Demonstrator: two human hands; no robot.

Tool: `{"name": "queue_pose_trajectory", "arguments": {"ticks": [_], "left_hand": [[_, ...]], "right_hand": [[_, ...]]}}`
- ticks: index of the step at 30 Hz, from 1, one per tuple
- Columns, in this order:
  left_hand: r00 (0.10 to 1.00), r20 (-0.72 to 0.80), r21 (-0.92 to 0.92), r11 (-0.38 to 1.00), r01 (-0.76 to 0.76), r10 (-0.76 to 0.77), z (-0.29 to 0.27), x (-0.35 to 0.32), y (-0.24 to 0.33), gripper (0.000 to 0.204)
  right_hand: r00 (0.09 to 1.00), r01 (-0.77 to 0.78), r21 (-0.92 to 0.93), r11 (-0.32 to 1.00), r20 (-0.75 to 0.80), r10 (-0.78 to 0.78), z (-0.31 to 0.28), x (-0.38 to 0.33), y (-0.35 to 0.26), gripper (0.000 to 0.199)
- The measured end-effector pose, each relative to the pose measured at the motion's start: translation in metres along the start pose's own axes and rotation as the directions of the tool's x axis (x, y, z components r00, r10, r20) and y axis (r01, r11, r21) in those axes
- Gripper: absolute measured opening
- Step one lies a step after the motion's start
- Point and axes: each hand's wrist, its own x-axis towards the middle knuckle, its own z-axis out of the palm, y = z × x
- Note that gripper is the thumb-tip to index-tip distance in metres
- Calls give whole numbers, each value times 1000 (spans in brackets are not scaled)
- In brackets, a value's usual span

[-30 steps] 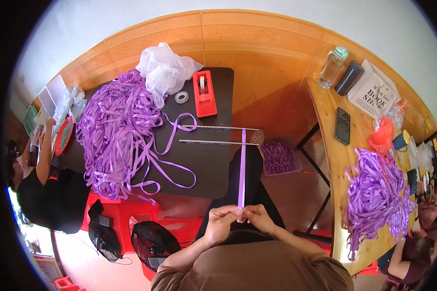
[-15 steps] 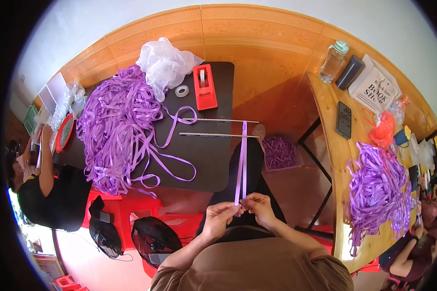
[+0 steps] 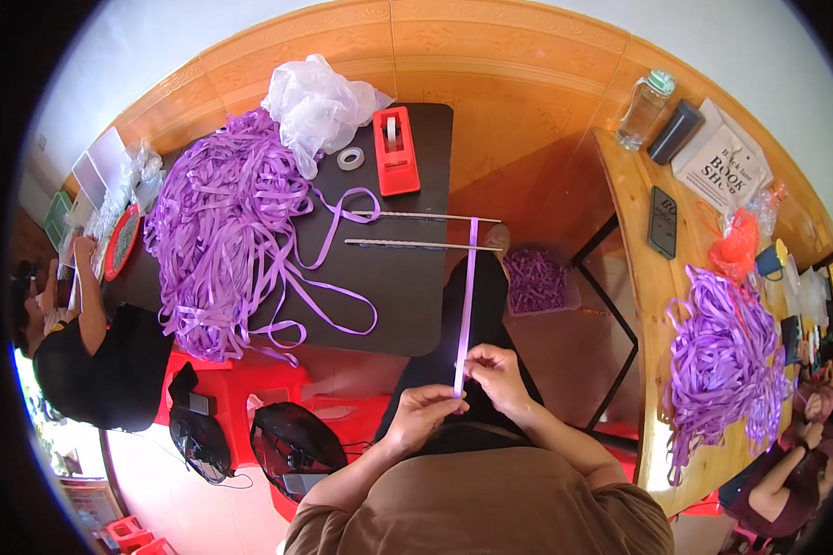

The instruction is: Making decorative bows or items by wrapping purple plastic ribbon around a metal rod jig and securing them with tape.

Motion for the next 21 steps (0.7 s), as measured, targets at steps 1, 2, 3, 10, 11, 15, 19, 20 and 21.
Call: {"name": "queue_pose_trajectory", "arguments": {"ticks": [1,2,3,10,11,15,19,20,21], "left_hand": [[1000,9,-10,1000,12,-11,-1,0,0,14],[1000,8,-14,1000,13,-13,0,0,1,14],[1000,16,-24,1000,-5,6,2,-1,5,15],[999,33,27,999,-18,17,1,-4,10,16],[999,33,27,999,-18,17,2,-3,9,16],[997,-12,74,995,-72,73,3,-3,8,17],[994,-75,140,988,-67,78,5,-4,10,18],[994,-73,140,988,-69,80,6,-4,10,18],[994,-72,161,984,-72,85,6,-4,10,18]], "right_hand": [[999,-30,46,999,39,28,0,-5,-1,2],[994,-89,-15,996,59,90,1,-11,-8,2],[988,-134,16,991,83,133,-1,-16,-5,4],[962,-200,25,979,193,192,0,-27,-15,8],[959,-198,27,980,214,188,0,-26,-15,7],[956,-236,20,972,187,228,5,-21,-27,5],[964,-245,-50,968,94,249,8,-18,-38,14],[975,-180,-80,980,117,188,8,-16,-34,14],[982,-113,-108,988,141,127,9,-15,-32,15]]}}
